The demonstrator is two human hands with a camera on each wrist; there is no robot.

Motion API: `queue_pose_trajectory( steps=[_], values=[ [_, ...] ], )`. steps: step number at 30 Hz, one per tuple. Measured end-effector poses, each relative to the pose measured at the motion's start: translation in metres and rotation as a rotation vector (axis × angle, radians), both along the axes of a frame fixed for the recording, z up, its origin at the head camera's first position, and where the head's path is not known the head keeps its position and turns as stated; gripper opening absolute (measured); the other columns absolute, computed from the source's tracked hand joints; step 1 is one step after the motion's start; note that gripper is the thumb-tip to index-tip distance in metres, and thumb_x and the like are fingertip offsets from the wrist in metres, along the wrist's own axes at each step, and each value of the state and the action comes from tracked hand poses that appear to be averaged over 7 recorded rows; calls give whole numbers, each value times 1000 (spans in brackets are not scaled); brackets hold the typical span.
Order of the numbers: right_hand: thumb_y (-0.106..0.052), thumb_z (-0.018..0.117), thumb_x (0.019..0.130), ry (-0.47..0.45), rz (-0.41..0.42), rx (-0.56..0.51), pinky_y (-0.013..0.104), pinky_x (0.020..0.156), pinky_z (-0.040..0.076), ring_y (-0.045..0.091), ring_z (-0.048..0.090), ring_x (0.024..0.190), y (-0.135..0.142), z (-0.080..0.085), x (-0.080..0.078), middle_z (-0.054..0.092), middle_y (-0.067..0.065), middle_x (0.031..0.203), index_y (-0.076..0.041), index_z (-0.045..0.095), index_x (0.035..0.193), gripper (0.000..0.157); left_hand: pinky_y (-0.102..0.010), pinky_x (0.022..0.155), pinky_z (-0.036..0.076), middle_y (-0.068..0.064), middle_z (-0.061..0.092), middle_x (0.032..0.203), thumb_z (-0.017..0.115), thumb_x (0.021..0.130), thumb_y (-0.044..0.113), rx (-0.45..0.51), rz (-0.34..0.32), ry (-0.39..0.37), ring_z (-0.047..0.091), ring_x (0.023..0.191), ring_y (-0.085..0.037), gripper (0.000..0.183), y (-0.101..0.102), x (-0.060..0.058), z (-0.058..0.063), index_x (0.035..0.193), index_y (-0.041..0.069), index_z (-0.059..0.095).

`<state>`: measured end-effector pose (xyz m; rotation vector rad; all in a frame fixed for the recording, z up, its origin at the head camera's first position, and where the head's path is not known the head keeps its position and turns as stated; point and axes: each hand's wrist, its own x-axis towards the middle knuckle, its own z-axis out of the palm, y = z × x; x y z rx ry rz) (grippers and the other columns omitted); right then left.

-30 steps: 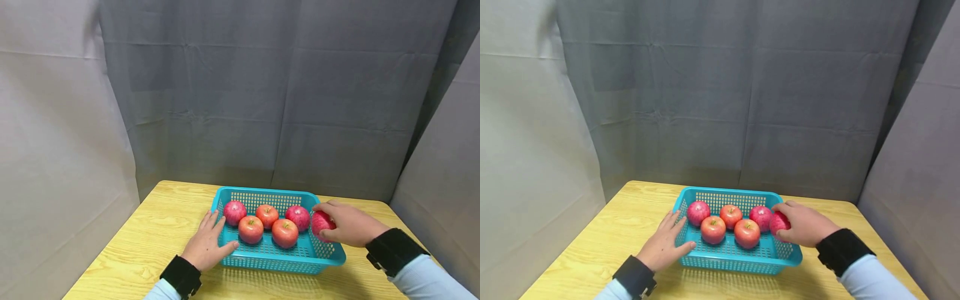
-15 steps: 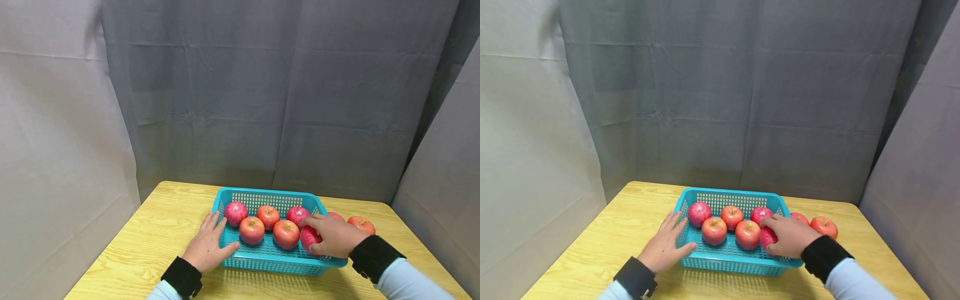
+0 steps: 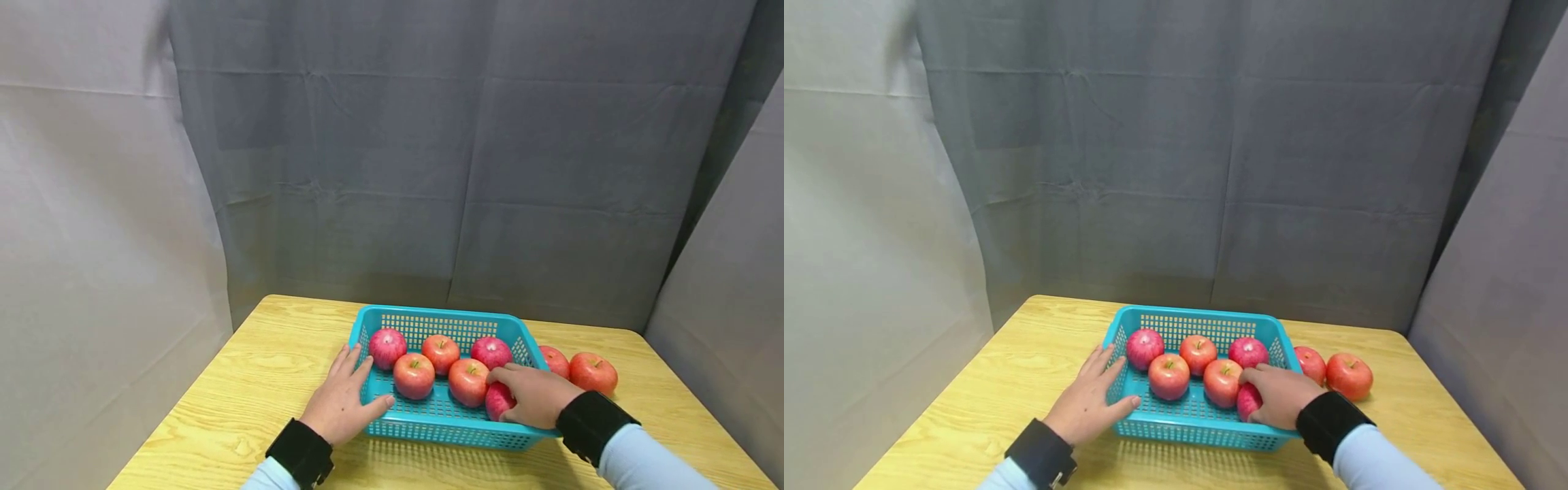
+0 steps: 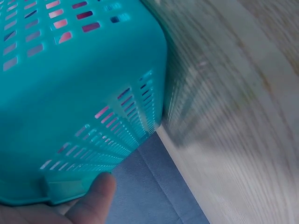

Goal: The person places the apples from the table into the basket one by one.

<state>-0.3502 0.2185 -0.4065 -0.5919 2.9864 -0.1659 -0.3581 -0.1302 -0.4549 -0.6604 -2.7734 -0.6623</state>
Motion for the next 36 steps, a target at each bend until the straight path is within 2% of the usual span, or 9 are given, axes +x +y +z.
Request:
queue_pose_trajectory(
  steps=[9, 13, 18, 24, 29, 32, 36],
  values=[
    [-42, 81, 70, -32, 2, -52, 42, 76, 50, 14, 50, 81, -2, -3, -7, 56, -8, 85, -19, 55, 103, 48, -55, 99, 40, -14, 24, 152, 40, 83, 76, 3, 5, 18, 7, 138, -30, 91, 0, 1, 2, 143, 8, 40],
    [-43, 81, 70, -52, -10, -51, 41, 75, 49, 15, 50, 78, -2, -4, -7, 55, -6, 82, -17, 56, 101, 48, -54, 98, 41, -14, 23, 153, 40, 83, 76, 7, -2, 15, 7, 138, -30, 90, 1, 1, 2, 142, 8, 41],
    [-43, 81, 71, -51, 8, -58, 42, 75, 49, 15, 50, 79, 0, -6, -7, 57, -7, 85, -17, 59, 103, 47, -54, 97, 42, -15, 23, 153, 41, 83, 76, 12, -8, 0, 7, 138, -31, 89, 1, 2, 2, 142, 9, 42],
    [-47, 80, 71, -35, 34, -55, 45, 80, 50, 15, 50, 84, 2, -5, -7, 59, -6, 93, -15, 60, 110, 54, -55, 98, 41, -14, 23, 153, 40, 83, 76, 11, -5, -15, 7, 138, -31, 89, 1, 3, 3, 142, 10, 42],
    [-45, 80, 70, -49, -8, -52, 49, 86, 50, 18, 50, 96, 5, 1, -8, 59, -3, 108, -17, 60, 117, 58, -55, 98, 40, -14, 23, 153, 40, 83, 76, 5, -4, -10, 7, 138, -31, 89, 1, 2, 3, 142, 10, 43],
    [-47, 79, 71, -14, -27, -43, 50, 87, 50, 22, 50, 103, 11, 9, -9, 58, 2, 117, -17, 60, 119, 60, -55, 99, 39, -14, 23, 153, 40, 83, 76, -1, 0, -6, 7, 138, -31, 89, 1, 2, 2, 142, 10, 43],
    [-47, 75, 76, 89, -3, -43, 50, 86, 51, 28, 53, 105, 23, 19, -12, 58, 8, 117, -11, 60, 120, 58, -56, 98, 39, -13, 23, 153, 40, 83, 76, -9, 6, -7, 7, 138, -30, 89, 2, 1, 1, 142, 11, 42]
  ],
)
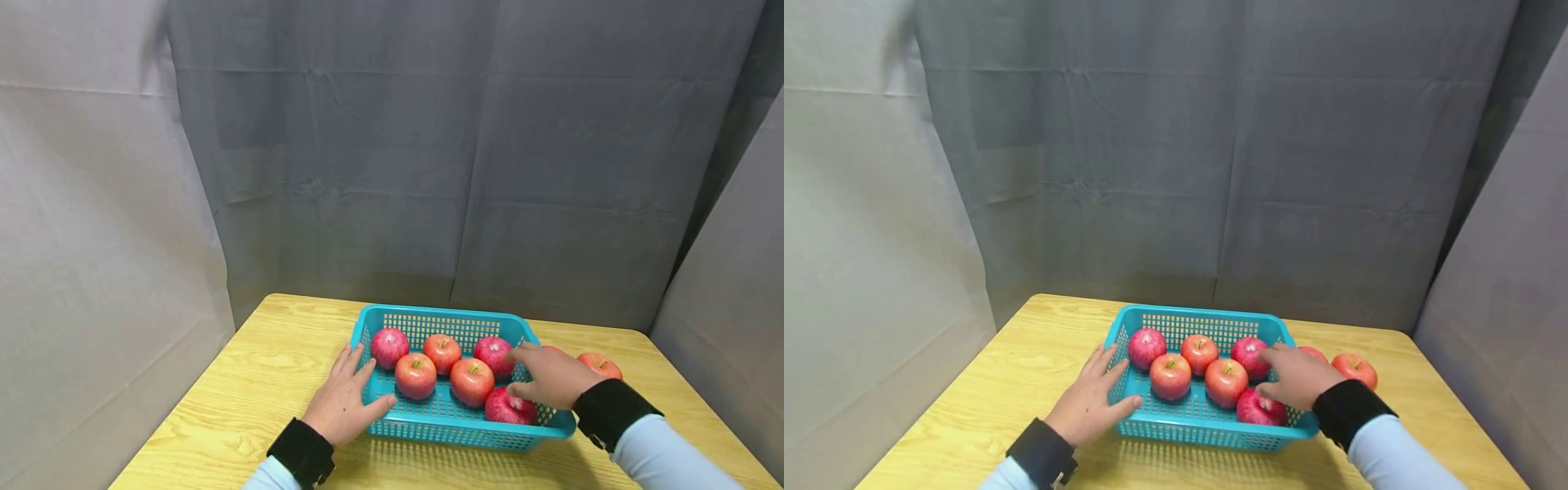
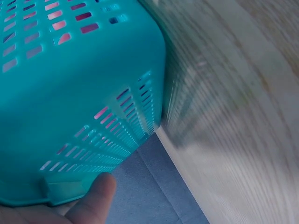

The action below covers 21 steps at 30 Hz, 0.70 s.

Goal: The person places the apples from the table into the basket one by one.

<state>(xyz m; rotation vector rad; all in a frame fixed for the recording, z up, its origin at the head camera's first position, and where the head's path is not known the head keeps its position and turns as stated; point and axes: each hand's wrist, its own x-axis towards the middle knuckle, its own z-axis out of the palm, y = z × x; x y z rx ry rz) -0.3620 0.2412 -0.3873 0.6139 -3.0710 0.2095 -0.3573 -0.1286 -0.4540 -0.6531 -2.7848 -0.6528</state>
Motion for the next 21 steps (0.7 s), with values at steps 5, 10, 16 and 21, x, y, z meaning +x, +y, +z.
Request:
queue_pose_trajectory(
  steps=[5, 10, 16, 21],
  values=[
    [-35, 71, 83, 52, -50, -35, 56, 87, 49, 34, 53, 107, 23, 5, -11, 57, 15, 120, -8, 57, 125, 52, -56, 97, 41, -13, 23, 153, 40, 82, 77, -6, 3, 2, 7, 138, -30, 89, 0, 0, 0, 142, 12, 42],
    [-19, 67, 84, 84, -126, -33, 64, 87, 44, 42, 50, 109, 51, -3, -24, 54, 24, 123, -5, 51, 132, 53, -55, 97, 41, -14, 24, 152, 39, 83, 77, 2, -1, 13, 7, 138, -31, 89, -1, 0, 0, 141, 10, 44],
    [-19, 74, 77, 77, -163, 3, 63, 79, 49, 41, 54, 96, 75, -27, -32, 57, 24, 111, 0, 50, 131, 62, -55, 98, 40, -14, 24, 153, 39, 83, 77, 9, -6, -8, 7, 138, -30, 89, -1, 0, -1, 141, 10, 45],
    [-37, 76, 75, 42, -230, 2, 66, 78, 48, 44, 53, 99, 81, -44, -39, 55, 25, 115, -3, 48, 134, 74, -56, 98, 40, -14, 24, 152, 38, 83, 77, 11, -6, -7, 8, 138, -31, 89, 0, -1, -1, 140, 10, 45]
  ],
)
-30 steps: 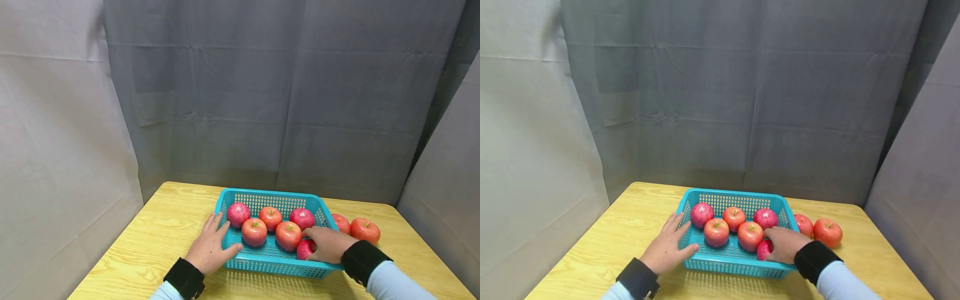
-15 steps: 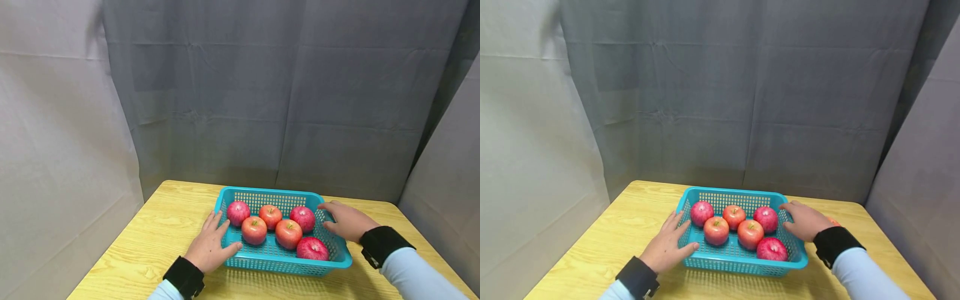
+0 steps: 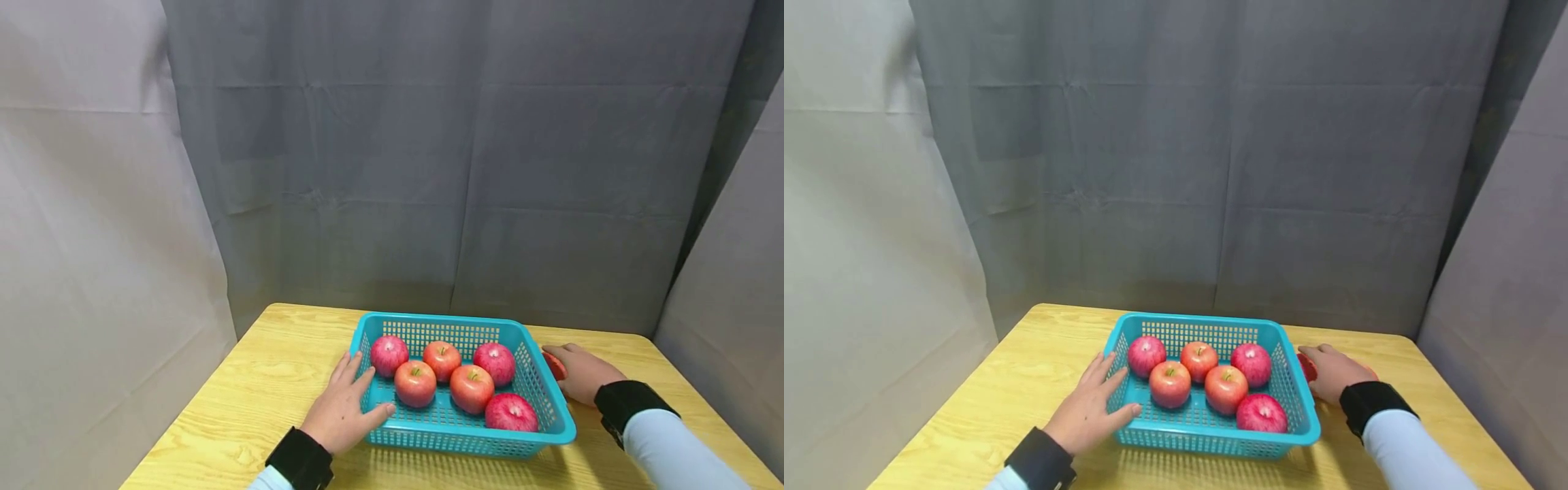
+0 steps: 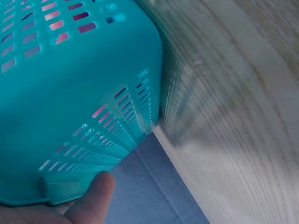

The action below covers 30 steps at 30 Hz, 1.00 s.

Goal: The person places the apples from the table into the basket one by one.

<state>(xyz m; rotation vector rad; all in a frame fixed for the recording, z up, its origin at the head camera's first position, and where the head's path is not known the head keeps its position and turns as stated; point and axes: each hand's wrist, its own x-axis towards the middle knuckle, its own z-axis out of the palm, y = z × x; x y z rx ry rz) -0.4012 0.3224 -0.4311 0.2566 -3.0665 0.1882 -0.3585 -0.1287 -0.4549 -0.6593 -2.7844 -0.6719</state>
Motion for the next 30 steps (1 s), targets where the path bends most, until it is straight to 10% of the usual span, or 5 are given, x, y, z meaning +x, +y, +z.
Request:
queue_pose_trajectory(
  steps=[17, 30],
  values=[
    [-51, 77, 68, 60, -60, 0, 79, 84, 29, 49, 45, 108, 6, -28, -12, 51, 30, 121, -7, 46, 136, 87, -56, 99, 39, -14, 24, 152, 38, 84, 77, -1, -6, 8, 9, 138, -31, 87, -2, 2, 0, 140, 10, 46],
    [-38, 58, 91, 60, -8, -10, 81, 83, 25, 40, 52, 103, 0, -31, -15, 62, 14, 106, -10, 49, 122, 43, -55, 97, 42, -13, 25, 152, 38, 83, 77, -11, 6, 11, 9, 138, -31, 87, -1, 2, -1, 138, 10, 49]
  ],
)
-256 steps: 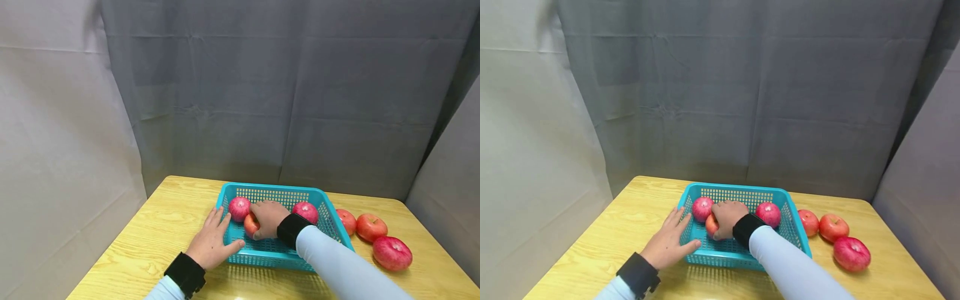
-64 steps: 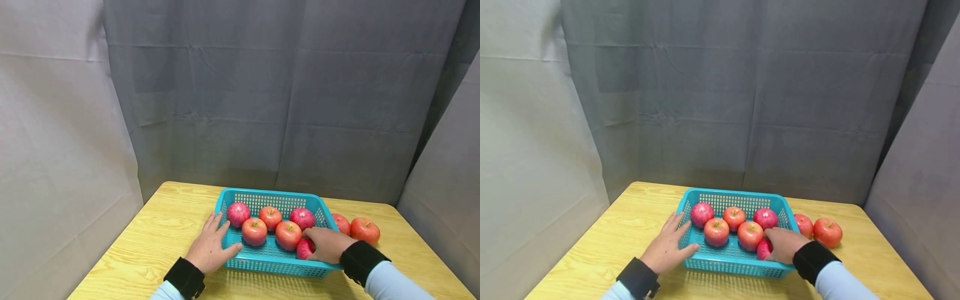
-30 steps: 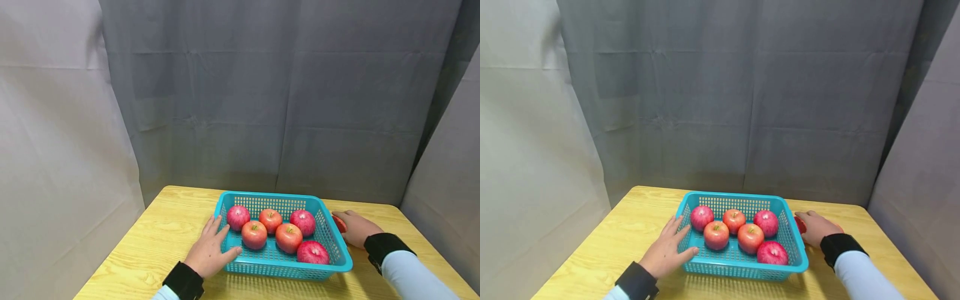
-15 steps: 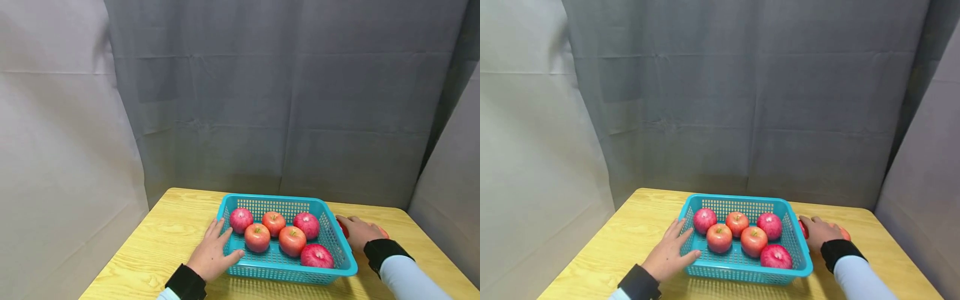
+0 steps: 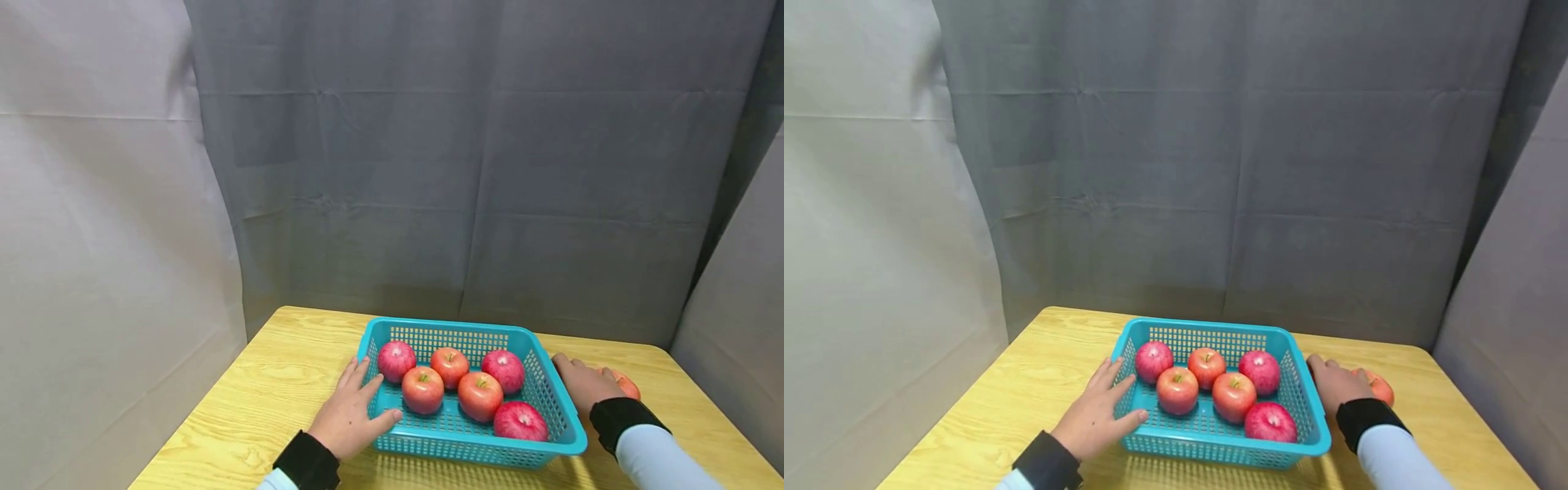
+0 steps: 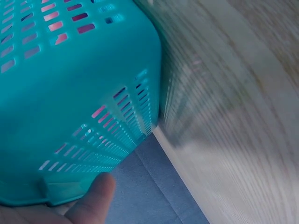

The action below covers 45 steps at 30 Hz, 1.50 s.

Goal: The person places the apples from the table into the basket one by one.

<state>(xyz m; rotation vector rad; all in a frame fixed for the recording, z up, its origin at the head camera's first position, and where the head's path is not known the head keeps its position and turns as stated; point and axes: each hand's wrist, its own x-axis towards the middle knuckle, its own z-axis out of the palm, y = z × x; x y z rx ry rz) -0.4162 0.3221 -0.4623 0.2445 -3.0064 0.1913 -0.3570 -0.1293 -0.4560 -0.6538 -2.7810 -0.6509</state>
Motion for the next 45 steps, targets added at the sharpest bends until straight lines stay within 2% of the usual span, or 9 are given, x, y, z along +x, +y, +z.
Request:
queue_pose_trajectory(
  steps=[3, 12, 18, 22, 26, 29, 33, 38, 45],
  values=[
    [-41, 50, 94, 0, -2, 28, 80, 83, 27, 43, 51, 104, 0, -2, 2, 60, 19, 109, -10, 49, 128, 45, -55, 97, 41, -14, 25, 152, 38, 83, 76, 0, -1, -2, 9, 138, -32, 87, 0, 1, 0, 137, 9, 50],
    [-40, 62, 88, 2, -3, 65, 74, 79, 38, 39, 53, 96, 6, -4, 4, 58, 17, 105, -10, 47, 134, 57, -54, 97, 42, -14, 25, 152, 39, 84, 75, 3, -3, 2, 9, 138, -32, 84, 1, 4, 0, 135, 9, 53],
    [-59, 75, 66, 40, -30, -16, 53, 61, 52, 29, 53, 72, 10, 3, 4, 50, 17, 96, -10, 47, 132, 87, -54, 97, 42, -15, 25, 152, 38, 84, 76, 2, -3, 1, 9, 138, -31, 85, 0, 4, 1, 134, 9, 53],
    [-64, 77, 59, 60, -53, -78, 49, 60, 52, 29, 52, 74, 12, 12, 9, 48, 19, 98, -4, 45, 125, 95, -55, 97, 42, -14, 24, 152, 38, 83, 77, 0, -1, -9, 9, 138, -32, 85, 1, 3, 3, 134, 10, 53],
    [-63, 76, 62, 58, -59, -100, 48, 61, 52, 30, 53, 78, 11, 22, 13, 51, 19, 98, 1, 41, 122, 95, -55, 97, 41, -14, 24, 152, 38, 84, 76, -7, -1, -12, 9, 138, -32, 85, 0, 3, 4, 134, 10, 54],
    [-67, 72, 66, 55, -54, -71, 47, 60, 52, 29, 53, 76, 11, 27, 16, 51, 19, 99, -4, 42, 128, 94, -55, 97, 41, -15, 24, 152, 38, 84, 76, -7, -2, -8, 10, 137, -33, 84, 0, 3, 6, 134, 10, 54],
    [-62, 72, 70, 76, -39, -24, 45, 55, 50, 27, 51, 72, 12, 35, 19, 48, 19, 98, -13, 48, 131, 82, -55, 97, 41, -15, 25, 152, 39, 84, 75, -2, -4, -6, 10, 137, -33, 83, 0, 4, 7, 133, 9, 55],
    [-46, 76, 69, 89, -61, -57, 45, 55, 50, 30, 50, 72, 14, 44, 22, 49, 19, 96, -10, 48, 123, 71, -55, 95, 43, -16, 25, 151, 39, 84, 75, -4, -8, -1, 10, 137, -34, 83, -1, 4, 6, 132, 9, 56],
    [-51, 71, 75, 54, -84, -36, 47, 54, 50, 29, 49, 70, 16, 51, 26, 48, 20, 96, -13, 48, 128, 69, -53, 99, 40, -15, 28, 151, 36, 86, 75, -16, -27, 18, 9, 137, -34, 83, 0, 3, 3, 132, 9, 56]
  ],
)
